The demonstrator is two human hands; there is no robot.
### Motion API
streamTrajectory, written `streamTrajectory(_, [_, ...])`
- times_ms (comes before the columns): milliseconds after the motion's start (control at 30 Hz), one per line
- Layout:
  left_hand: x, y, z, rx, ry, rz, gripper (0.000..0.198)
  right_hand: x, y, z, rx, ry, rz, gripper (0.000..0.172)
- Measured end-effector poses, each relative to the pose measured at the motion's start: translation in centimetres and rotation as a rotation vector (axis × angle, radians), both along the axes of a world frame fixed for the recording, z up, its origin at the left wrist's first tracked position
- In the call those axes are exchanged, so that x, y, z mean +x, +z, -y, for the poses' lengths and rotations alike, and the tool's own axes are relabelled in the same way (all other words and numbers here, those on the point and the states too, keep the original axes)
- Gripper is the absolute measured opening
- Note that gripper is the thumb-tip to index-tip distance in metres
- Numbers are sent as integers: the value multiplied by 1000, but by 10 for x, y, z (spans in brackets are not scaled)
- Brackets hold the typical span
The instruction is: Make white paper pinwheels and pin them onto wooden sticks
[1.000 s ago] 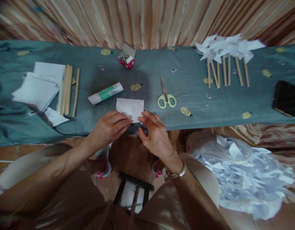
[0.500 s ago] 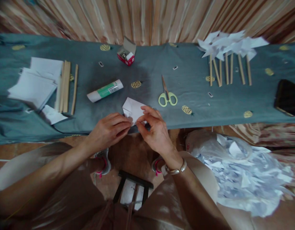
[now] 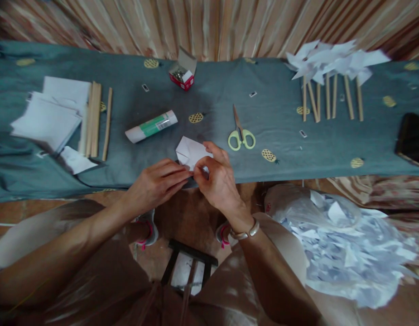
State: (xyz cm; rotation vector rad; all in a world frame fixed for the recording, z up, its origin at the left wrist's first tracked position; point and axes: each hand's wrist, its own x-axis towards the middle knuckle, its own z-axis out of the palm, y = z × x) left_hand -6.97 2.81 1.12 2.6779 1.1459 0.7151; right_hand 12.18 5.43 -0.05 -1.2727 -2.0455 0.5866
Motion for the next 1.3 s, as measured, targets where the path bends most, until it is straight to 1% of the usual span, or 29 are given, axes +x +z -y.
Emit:
streamTrajectory(300, [1, -3, -1, -41, 18, 4, 17, -1, -3, -1, -12, -17, 3, 9])
streamTrajectory(567, [2, -5, -1, -24, 25, 30, 16, -1, -2, -1, -23, -19, 3, 8])
streamTrajectory(1133, [3, -3, -2, -27, 36, 10, 19, -2, -3, 0, -46, -32, 1, 6])
streamTrajectory(1300, [3, -3, -2, -58, 34, 7, 19, -2, -4, 0, -52, -40, -3, 7])
